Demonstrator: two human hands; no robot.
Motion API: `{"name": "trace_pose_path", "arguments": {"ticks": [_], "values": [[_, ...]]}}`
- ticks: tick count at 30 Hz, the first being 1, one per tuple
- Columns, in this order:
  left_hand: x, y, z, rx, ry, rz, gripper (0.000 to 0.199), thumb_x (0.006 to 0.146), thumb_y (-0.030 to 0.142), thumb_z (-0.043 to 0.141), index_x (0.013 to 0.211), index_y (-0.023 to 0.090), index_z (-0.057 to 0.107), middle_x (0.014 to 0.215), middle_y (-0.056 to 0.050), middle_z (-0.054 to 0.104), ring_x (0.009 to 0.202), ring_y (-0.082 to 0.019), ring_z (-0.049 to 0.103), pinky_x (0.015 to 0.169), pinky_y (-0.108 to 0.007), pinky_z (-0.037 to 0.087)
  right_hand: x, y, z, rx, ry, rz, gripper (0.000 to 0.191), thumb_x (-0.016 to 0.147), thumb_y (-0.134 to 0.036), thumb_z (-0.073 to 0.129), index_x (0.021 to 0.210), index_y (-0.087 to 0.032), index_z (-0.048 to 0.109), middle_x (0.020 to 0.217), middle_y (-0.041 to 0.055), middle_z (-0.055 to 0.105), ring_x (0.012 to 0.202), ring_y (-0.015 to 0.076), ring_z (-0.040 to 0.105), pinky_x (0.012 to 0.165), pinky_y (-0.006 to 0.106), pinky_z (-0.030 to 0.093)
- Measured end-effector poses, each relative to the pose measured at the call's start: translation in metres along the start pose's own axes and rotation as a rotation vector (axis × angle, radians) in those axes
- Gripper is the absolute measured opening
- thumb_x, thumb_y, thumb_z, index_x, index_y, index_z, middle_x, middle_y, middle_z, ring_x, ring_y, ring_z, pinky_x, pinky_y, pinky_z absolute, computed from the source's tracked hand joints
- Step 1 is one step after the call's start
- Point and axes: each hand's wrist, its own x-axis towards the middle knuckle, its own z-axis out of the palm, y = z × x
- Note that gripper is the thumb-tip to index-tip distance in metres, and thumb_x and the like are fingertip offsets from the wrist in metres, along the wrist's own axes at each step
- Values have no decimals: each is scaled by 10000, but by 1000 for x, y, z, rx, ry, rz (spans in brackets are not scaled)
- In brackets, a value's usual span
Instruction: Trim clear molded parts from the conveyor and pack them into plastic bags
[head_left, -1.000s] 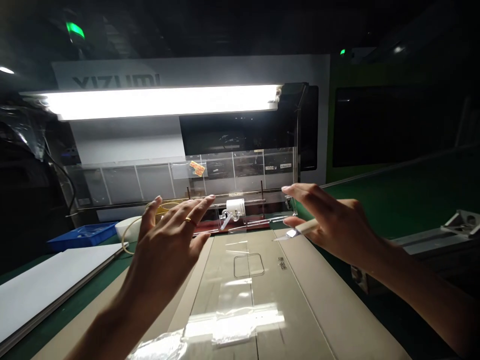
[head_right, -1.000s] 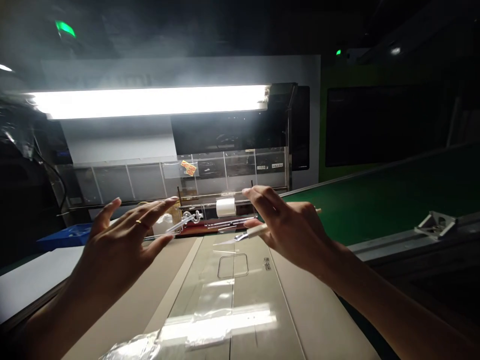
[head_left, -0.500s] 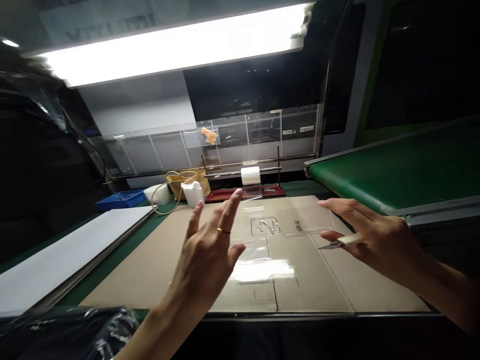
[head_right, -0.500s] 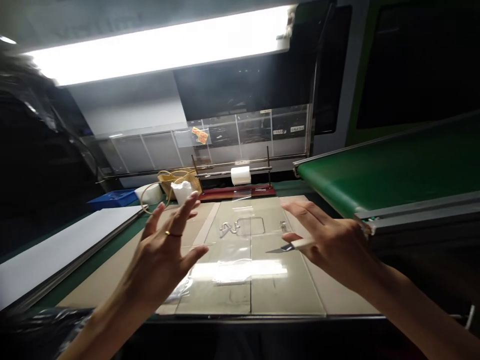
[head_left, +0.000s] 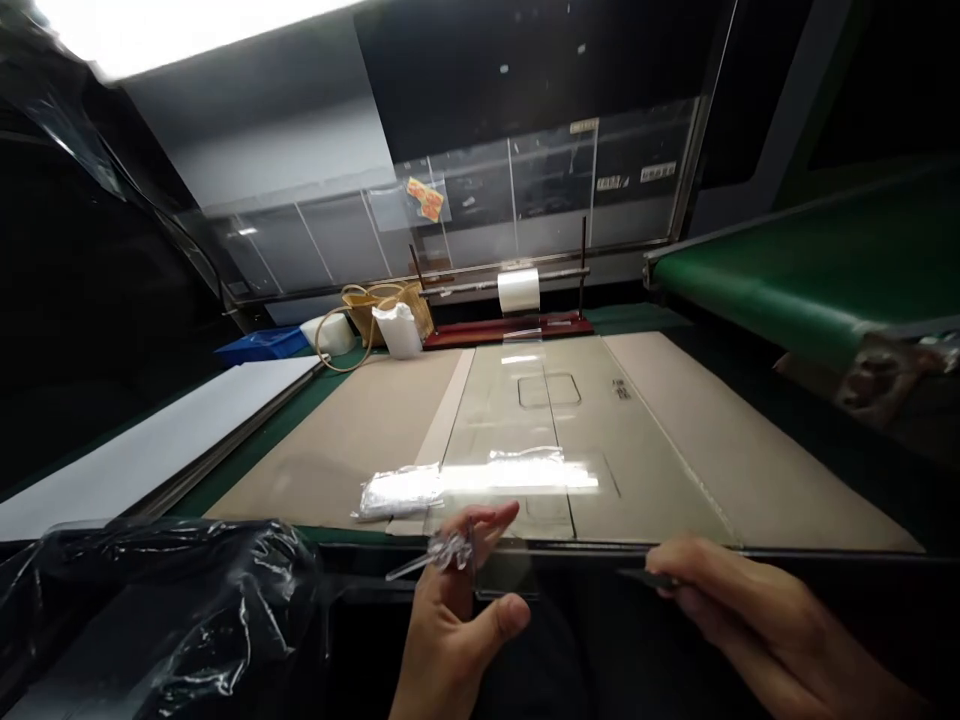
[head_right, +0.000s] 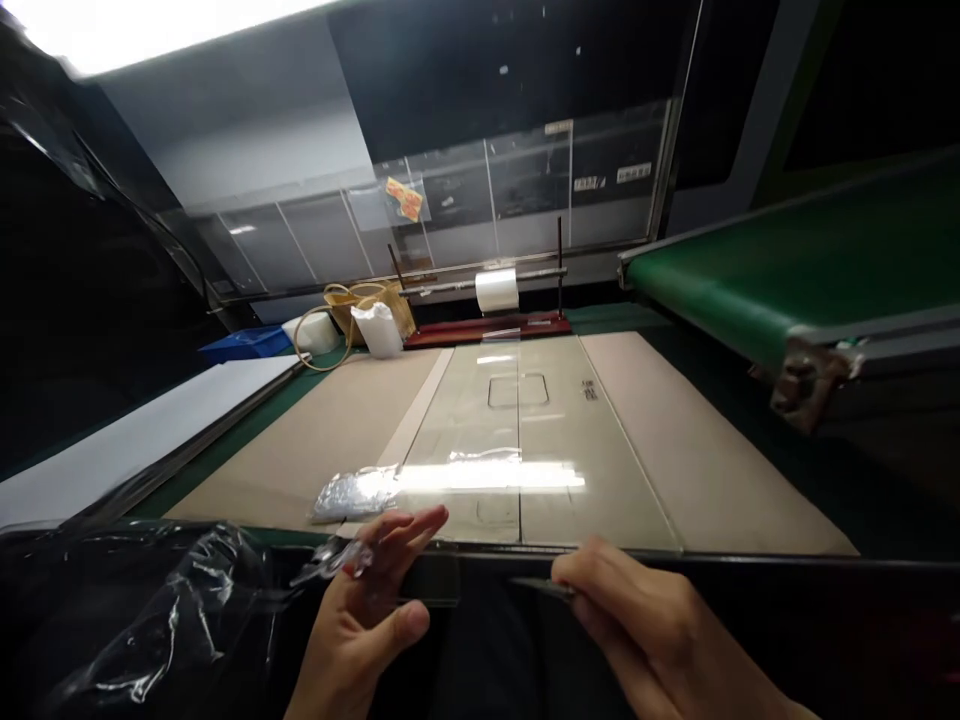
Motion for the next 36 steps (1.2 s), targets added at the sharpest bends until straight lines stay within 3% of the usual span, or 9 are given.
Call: {"name": "trace_pose_path", "arguments": {"ticks": [2,4,6,8,10,12,15,21,36], "values": [[-18,-12,9,-190,34,-34,474,678,346,723,1095,294,504,1193,-73,589,1171,-303,476,1025,-453,318,-9,-9,16,294,-227,128,201,893,-164,321,860,-225,509,715,-15,588,590,93,574,522,159,473],[-31,-20,17,-270,77,-42,482,663,363,733,1085,310,505,1200,-59,586,1166,-304,480,1020,-459,329,-14,-14,28,464,-345,229,220,900,-154,301,871,-212,511,720,-11,574,613,86,563,556,174,461],[-39,-25,22,-305,123,-31,491,655,378,737,1084,323,505,1188,-38,596,1158,-293,491,1019,-451,341,-17,-15,38,449,-307,222,217,923,-235,313,969,-199,522,722,-8,573,616,88,552,570,199,435],[-44,-28,25,-326,162,-26,492,640,379,747,1071,332,513,1161,-12,614,1139,-279,510,1015,-434,361,-20,-14,48,315,-227,171,348,912,-451,338,950,-180,552,661,-9,552,563,95,514,529,218,382],[-48,-30,27,-341,205,-16,487,623,383,757,1049,339,525,1132,17,631,1113,-269,534,1008,-418,383,-23,-13,58,172,-176,141,557,815,-657,321,734,-162,563,544,-24,475,473,87,428,470,230,296],[-51,-31,29,-344,249,0,484,615,389,760,1039,345,532,1112,44,641,1092,-258,551,1006,-402,395,-24,-13,66,87,-146,142,645,750,-741,274,539,-161,463,471,-35,387,428,76,338,451,241,223],[-53,-37,30,-336,283,11,476,621,403,753,1039,345,534,1098,65,647,1074,-242,565,995,-378,413,-24,-13,73,53,-121,135,658,757,-742,246,468,-163,367,441,-41,334,423,69,274,460,250,182],[-56,-53,24,-284,222,65,488,641,418,732,1075,368,514,1113,41,644,1045,-266,585,953,-411,450,-24,-13,76,30,-131,114,648,792,-706,260,457,-161,365,431,-39,349,427,69,276,470,254,181],[-56,-49,31,-289,235,-55,481,636,411,736,1066,371,525,1100,60,645,1059,-249,576,980,-381,425,-29,-8,79,66,-161,143,660,792,-693,282,422,-154,368,401,-40,338,402,61,264,449,240,186]]}}
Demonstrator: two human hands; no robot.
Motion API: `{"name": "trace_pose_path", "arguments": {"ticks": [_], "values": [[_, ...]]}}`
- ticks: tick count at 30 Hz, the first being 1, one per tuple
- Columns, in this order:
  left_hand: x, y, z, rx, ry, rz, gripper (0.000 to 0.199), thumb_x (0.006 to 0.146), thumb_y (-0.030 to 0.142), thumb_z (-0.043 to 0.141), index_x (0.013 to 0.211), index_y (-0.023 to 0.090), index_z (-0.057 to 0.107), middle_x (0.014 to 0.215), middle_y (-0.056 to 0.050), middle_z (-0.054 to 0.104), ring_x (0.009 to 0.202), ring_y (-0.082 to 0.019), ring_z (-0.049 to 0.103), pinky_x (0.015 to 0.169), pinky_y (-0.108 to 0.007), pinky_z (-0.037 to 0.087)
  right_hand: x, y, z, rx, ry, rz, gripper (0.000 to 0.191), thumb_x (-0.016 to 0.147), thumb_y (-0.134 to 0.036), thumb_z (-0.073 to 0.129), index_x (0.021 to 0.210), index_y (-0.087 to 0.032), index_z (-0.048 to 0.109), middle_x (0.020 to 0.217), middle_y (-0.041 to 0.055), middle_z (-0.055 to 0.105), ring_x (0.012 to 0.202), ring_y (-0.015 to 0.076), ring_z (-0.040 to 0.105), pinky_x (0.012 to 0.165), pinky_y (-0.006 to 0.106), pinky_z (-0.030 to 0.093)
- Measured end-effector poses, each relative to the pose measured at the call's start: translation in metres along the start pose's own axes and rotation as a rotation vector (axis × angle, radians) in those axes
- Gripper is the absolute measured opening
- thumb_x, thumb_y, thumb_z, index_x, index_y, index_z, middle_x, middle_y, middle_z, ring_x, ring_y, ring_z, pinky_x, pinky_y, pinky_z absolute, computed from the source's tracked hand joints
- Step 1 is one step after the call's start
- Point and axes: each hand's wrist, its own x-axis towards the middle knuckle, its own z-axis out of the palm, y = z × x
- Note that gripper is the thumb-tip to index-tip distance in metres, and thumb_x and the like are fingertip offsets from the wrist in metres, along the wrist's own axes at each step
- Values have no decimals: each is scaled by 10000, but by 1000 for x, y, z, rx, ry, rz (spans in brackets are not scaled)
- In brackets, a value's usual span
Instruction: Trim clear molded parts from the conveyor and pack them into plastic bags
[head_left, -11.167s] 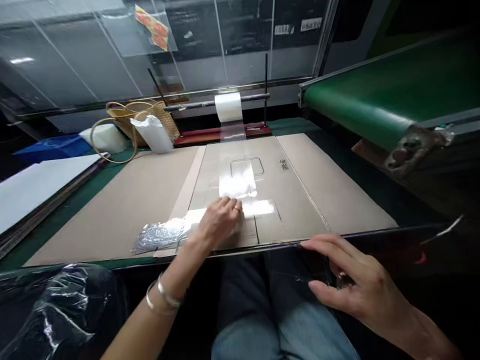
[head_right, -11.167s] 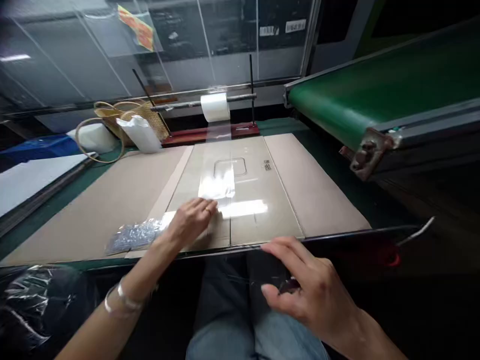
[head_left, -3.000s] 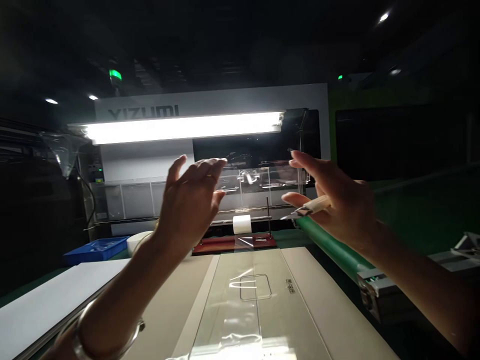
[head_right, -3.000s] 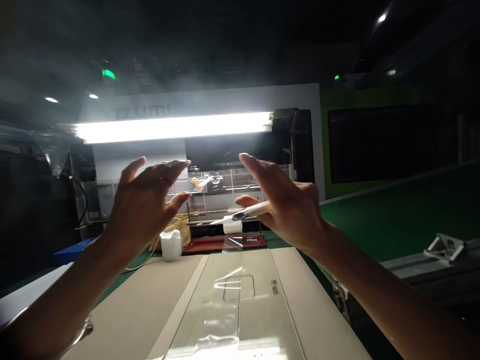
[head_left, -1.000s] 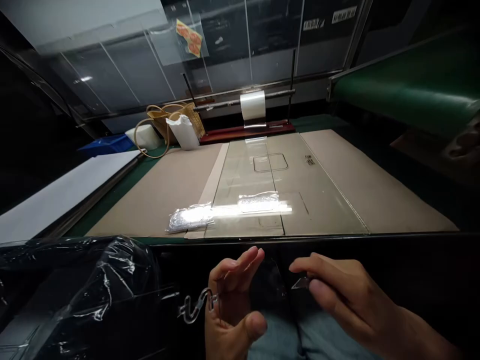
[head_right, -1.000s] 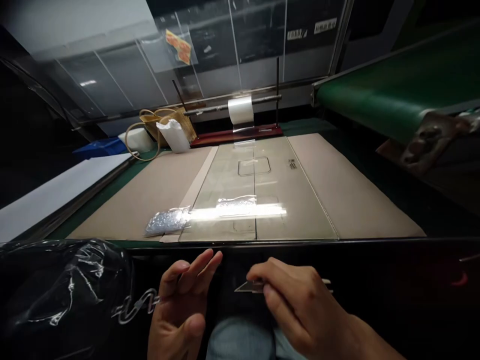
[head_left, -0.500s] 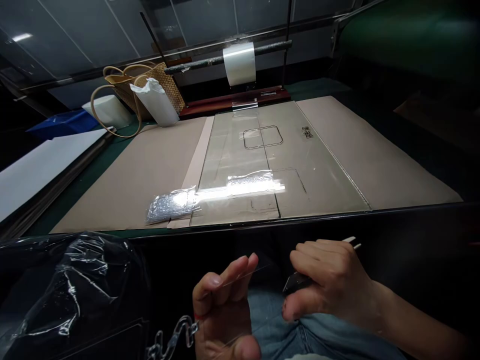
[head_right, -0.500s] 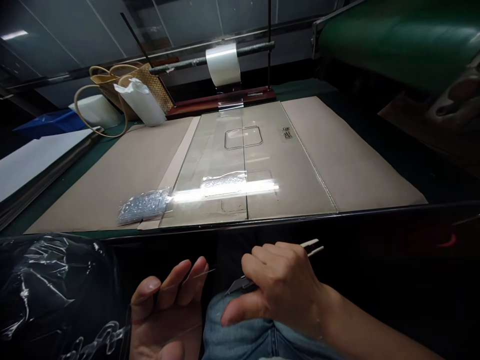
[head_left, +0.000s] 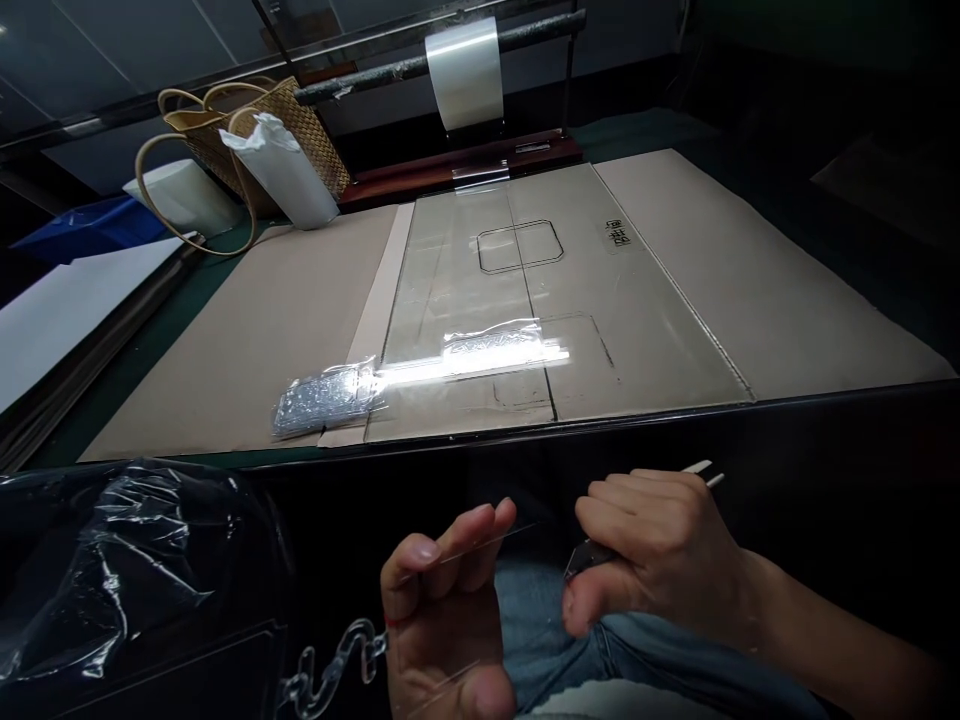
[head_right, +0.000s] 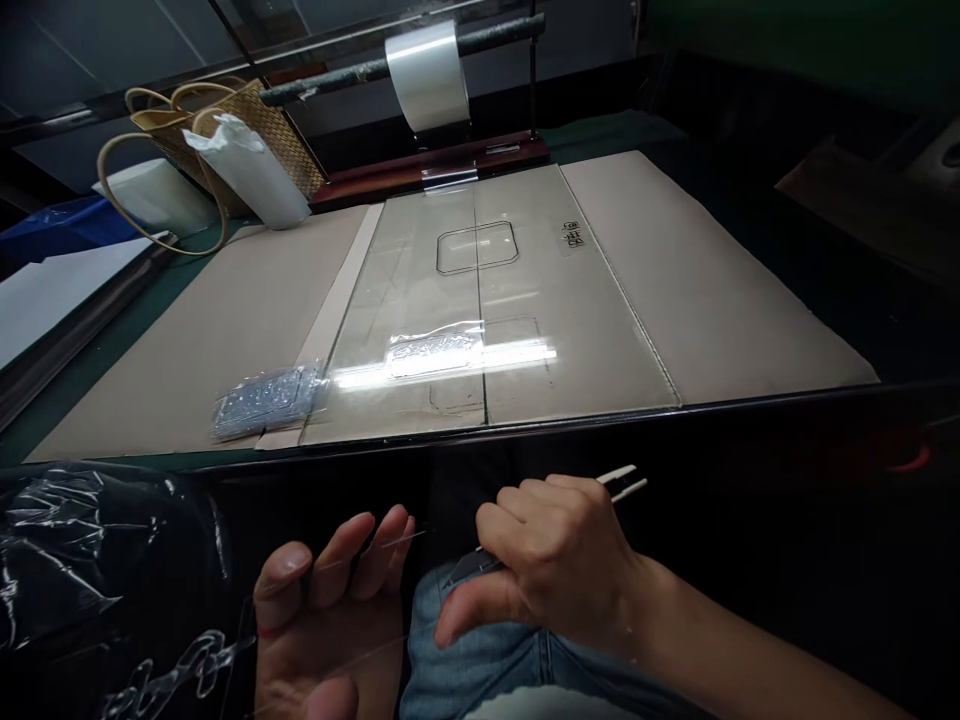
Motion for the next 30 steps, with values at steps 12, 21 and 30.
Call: {"name": "trace_pose_path", "arguments": {"ticks": [12,21,30], "values": [[3,1,8,-38,31,-49,491,628,403,746,1068,344,537,1080,68,652,1041,-232,584,975,-349,431,-5,5,-2,-3,-22,-31,643,811,-677,268,442,-157,354,427,-42,324,430,73,234,462,256,174],[2,-2,2,-67,-56,47,489,660,388,730,1098,343,517,1099,64,648,1039,-210,591,968,-308,440,3,5,-6,11,7,47,670,684,-793,301,474,-157,335,457,-58,284,444,55,235,454,241,169],[9,-3,3,-63,-189,210,489,735,382,661,1161,223,480,1145,-5,627,1054,-218,580,959,-332,444,7,4,-6,-14,-14,41,683,681,-802,264,471,-155,327,446,-60,287,431,50,230,450,238,163]]}}
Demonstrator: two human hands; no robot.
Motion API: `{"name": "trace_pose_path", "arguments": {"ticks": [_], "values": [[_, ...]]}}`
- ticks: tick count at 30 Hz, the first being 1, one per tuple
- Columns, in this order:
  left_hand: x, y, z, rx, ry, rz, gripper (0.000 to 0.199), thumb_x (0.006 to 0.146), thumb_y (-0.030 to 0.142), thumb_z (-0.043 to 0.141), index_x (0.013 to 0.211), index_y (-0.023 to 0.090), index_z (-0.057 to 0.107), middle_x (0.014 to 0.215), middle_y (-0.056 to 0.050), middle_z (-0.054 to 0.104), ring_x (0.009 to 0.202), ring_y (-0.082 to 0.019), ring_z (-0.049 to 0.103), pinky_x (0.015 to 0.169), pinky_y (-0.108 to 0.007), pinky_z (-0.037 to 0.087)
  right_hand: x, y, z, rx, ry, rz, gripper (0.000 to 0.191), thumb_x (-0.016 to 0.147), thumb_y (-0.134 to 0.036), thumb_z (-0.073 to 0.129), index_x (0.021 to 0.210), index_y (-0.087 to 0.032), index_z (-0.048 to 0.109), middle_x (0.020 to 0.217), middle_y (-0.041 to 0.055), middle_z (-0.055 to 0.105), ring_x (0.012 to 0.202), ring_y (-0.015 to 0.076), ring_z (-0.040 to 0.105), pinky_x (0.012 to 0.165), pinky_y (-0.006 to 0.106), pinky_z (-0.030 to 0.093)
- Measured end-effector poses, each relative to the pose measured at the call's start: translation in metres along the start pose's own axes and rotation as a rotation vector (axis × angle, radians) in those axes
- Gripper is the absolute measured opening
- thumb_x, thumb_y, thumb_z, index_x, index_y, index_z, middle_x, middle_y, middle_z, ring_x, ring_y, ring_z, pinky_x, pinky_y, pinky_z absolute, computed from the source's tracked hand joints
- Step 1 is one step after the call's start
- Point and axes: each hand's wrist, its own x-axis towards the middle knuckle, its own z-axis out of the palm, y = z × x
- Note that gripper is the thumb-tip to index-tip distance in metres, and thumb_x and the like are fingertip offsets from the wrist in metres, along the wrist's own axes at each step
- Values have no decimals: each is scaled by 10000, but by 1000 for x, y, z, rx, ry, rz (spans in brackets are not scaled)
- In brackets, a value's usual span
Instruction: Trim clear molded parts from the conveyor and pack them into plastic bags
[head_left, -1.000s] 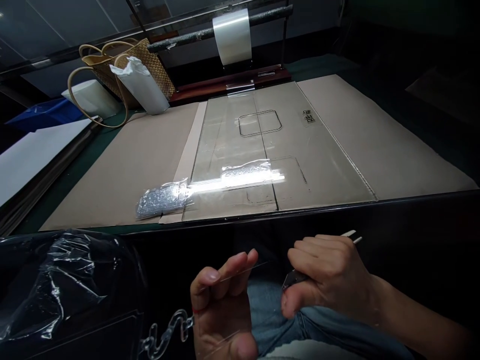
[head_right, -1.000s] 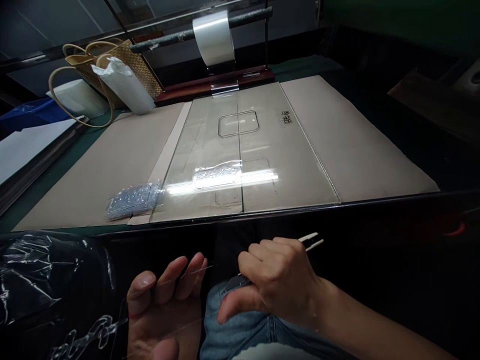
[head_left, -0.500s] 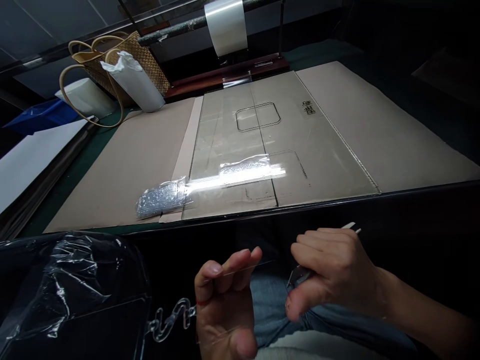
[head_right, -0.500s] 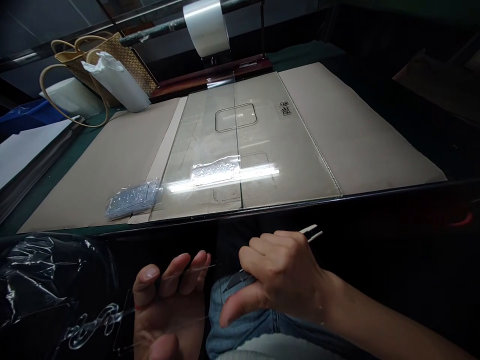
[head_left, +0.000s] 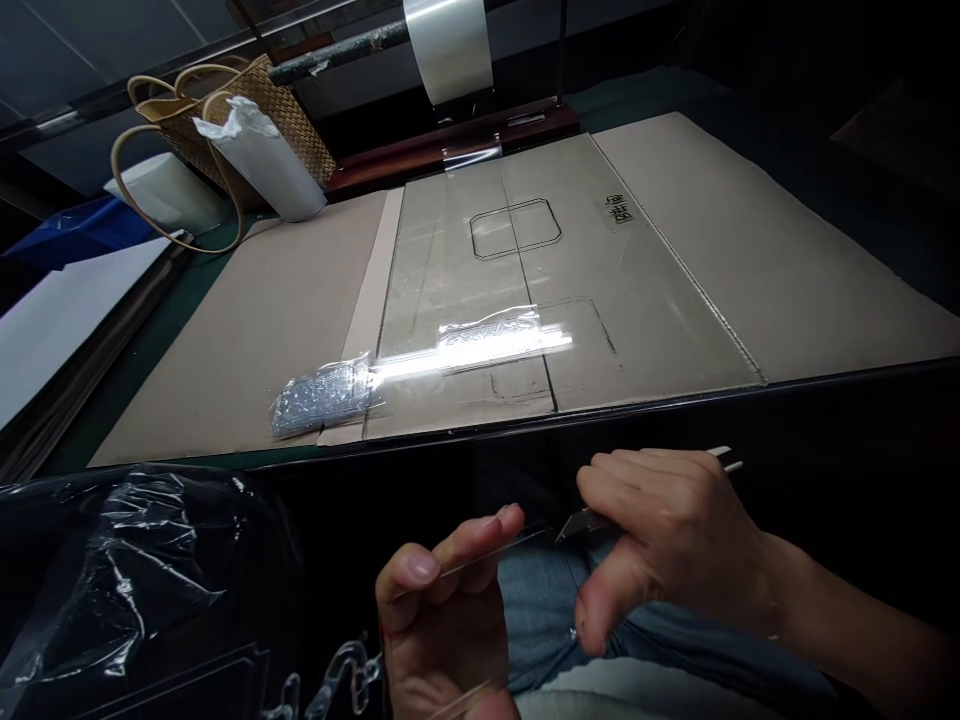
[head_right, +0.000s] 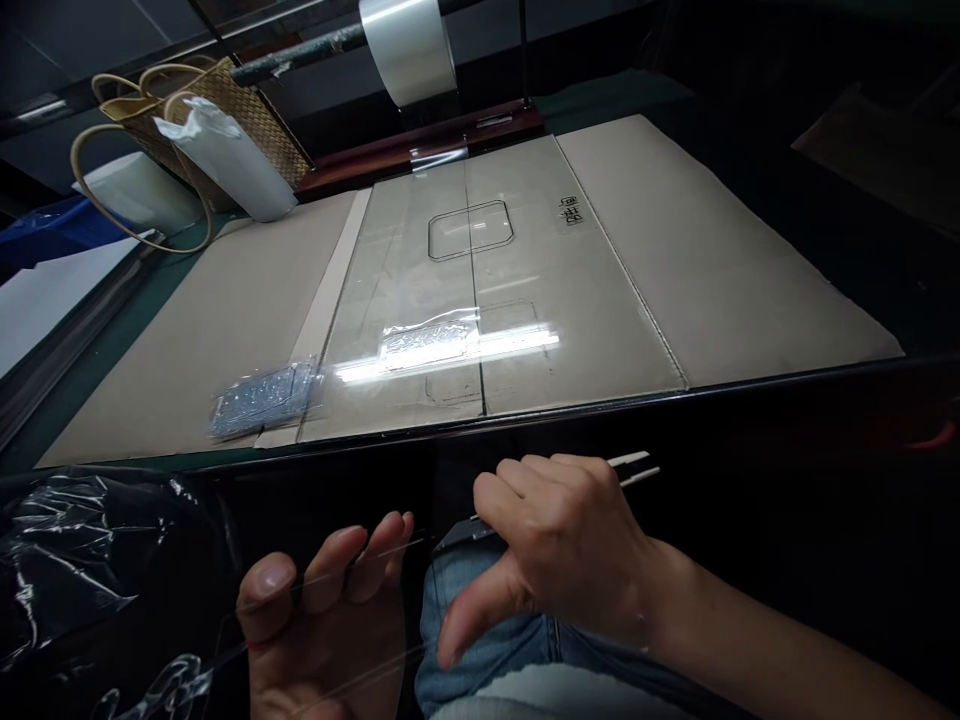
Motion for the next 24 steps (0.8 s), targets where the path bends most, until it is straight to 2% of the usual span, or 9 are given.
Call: {"name": "trace_pose_path", "arguments": {"ticks": [6,13,17,24], "values": [[0,1,0,4,-4,-25,505,714,388,677,1153,230,485,1127,-2,637,1040,-220,589,956,-327,449,-3,1,-1,6,-28,-28,678,691,-787,290,453,-154,328,436,-60,276,422,49,229,456,238,175],[0,0,-1,-7,-7,-45,522,701,430,676,1148,236,486,1132,3,635,1038,-212,590,952,-315,453,-2,2,-6,15,0,-56,666,670,-785,351,452,-155,326,453,-61,261,436,52,227,459,247,160],[-1,2,-2,-49,-38,-68,589,701,453,667,1199,222,452,1177,-3,608,1065,-226,570,995,-338,411,0,5,-8,-7,-3,-82,659,733,-754,281,458,-158,338,455,-53,272,443,64,224,465,255,160],[2,4,-3,-90,-56,-116,597,694,450,666,1209,214,479,1123,5,639,1002,-214,609,967,-336,439,5,5,-13,-60,-44,-197,606,835,-641,275,472,-167,378,448,-41,326,451,87,251,477,262,175]]}}
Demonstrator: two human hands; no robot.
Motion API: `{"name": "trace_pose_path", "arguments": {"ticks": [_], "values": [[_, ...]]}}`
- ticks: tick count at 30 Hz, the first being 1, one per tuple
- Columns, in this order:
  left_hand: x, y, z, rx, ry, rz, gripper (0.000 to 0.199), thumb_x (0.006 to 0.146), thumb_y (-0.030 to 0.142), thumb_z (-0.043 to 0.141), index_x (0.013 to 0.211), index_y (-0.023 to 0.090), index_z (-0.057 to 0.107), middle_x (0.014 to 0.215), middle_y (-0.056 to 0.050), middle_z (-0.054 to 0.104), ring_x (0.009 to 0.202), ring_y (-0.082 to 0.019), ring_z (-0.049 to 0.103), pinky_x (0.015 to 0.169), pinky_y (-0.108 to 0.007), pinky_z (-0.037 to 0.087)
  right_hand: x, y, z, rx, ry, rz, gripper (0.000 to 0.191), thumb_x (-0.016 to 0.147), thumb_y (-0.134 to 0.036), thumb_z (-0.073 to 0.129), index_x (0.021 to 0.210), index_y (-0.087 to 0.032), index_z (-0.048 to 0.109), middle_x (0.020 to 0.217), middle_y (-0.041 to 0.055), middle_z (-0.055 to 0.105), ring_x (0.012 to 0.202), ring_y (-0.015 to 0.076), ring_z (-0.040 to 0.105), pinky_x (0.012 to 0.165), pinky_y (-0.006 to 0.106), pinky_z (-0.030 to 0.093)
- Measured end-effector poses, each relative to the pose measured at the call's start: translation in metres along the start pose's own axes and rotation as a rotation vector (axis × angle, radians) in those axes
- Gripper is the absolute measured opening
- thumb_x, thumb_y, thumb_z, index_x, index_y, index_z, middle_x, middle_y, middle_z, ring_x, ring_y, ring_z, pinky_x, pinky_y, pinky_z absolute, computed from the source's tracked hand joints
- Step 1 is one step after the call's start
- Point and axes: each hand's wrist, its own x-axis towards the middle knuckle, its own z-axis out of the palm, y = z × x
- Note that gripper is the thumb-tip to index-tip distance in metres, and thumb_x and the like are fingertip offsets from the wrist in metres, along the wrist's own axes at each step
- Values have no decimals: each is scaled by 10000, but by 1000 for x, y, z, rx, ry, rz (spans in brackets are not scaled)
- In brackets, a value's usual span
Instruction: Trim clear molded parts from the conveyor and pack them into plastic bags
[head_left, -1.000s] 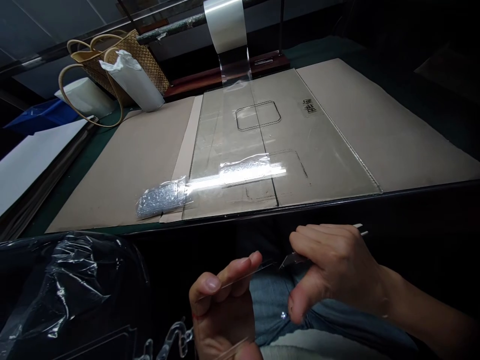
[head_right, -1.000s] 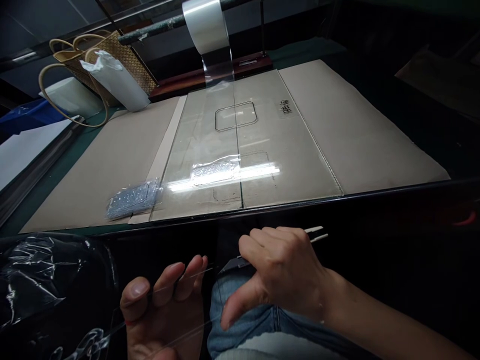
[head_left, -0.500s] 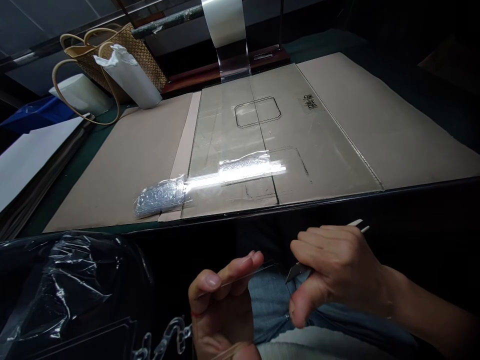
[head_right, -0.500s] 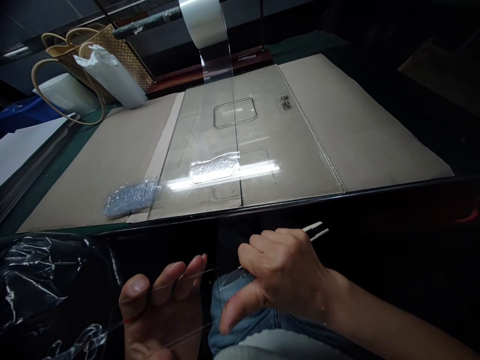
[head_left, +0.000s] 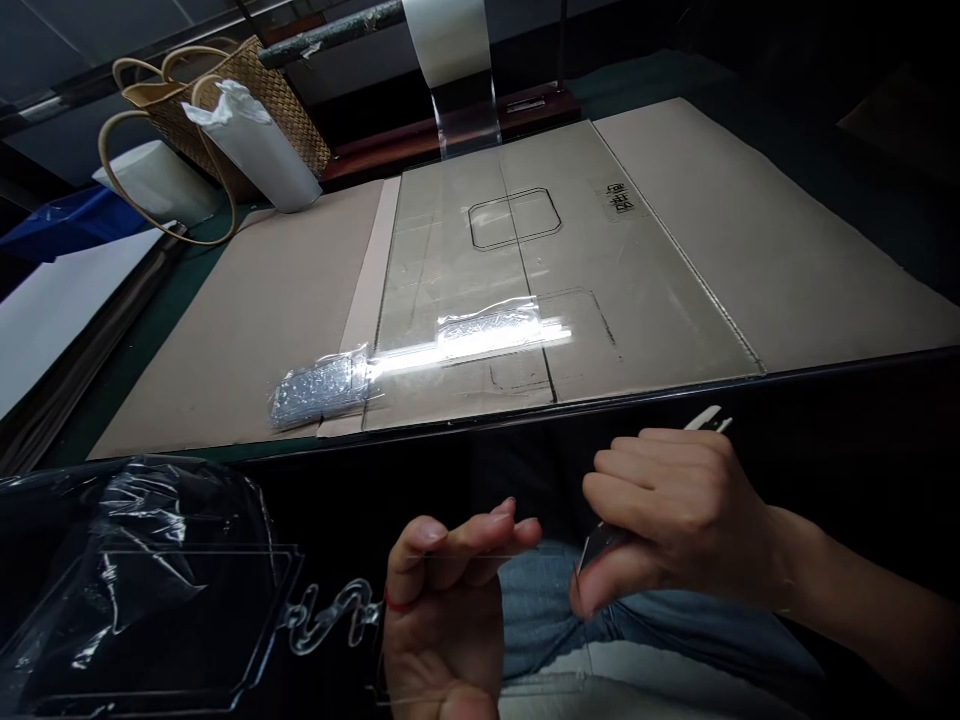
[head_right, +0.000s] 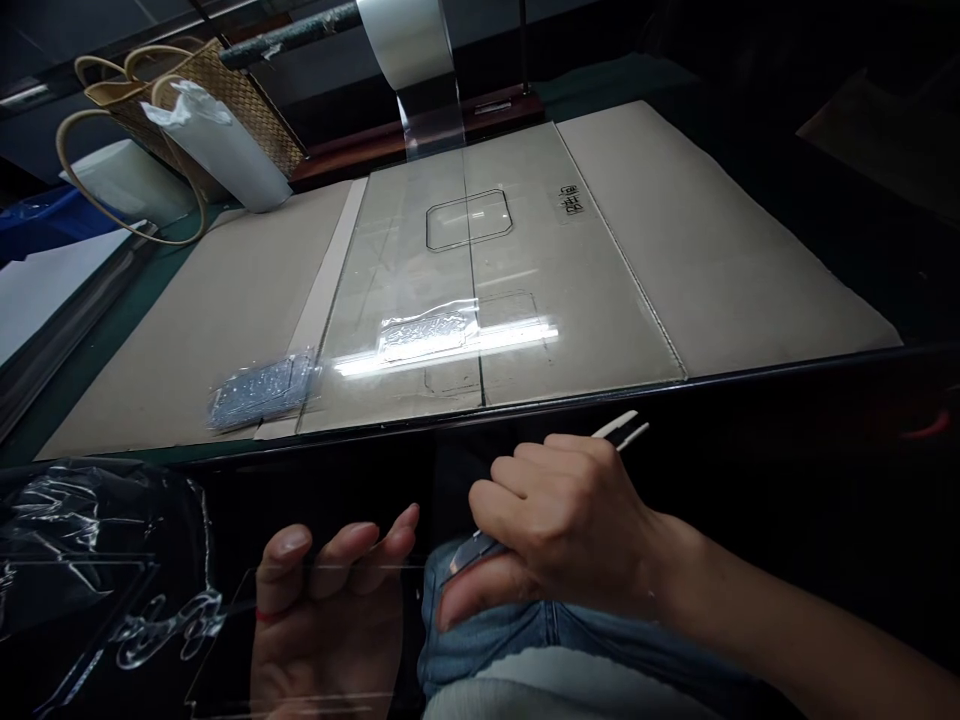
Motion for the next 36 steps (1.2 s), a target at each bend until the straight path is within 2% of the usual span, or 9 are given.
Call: {"name": "trace_pose_path", "arguments": {"ticks": [8,17,27,31,36], "values": [[-2,-1,-1,-13,3,-37,655,640,504,681,1204,228,493,1102,14,651,928,-203,643,993,-332,406,1,-1,0,0,-4,-45,600,823,-655,280,475,-174,367,439,-44,331,450,97,241,473,268,162],[-1,1,1,12,46,-49,661,590,523,699,1165,238,538,1023,8,684,840,-205,670,958,-340,433,-2,-1,3,60,-44,-83,584,823,-646,311,485,-173,370,448,-51,345,445,88,273,478,268,163],[-4,1,1,-24,36,-78,681,559,546,696,1150,243,546,1018,-5,687,830,-209,672,955,-346,433,-1,-1,1,103,-76,-105,588,839,-633,288,484,-174,379,450,-47,359,444,94,269,472,270,163],[-4,1,3,-57,15,-119,673,577,532,706,1168,260,536,1039,0,680,879,-216,660,927,-331,463,-1,-1,2,146,-57,-91,586,824,-638,336,473,-168,355,448,-51,335,441,87,255,468,272,144],[-5,11,0,-187,83,-268,718,648,495,696,1269,229,453,1175,-34,607,882,-205,657,943,-311,444,-4,2,-2,332,-15,-99,613,780,-672,390,463,-161,272,435,-67,256,416,63,226,459,270,124]]}}
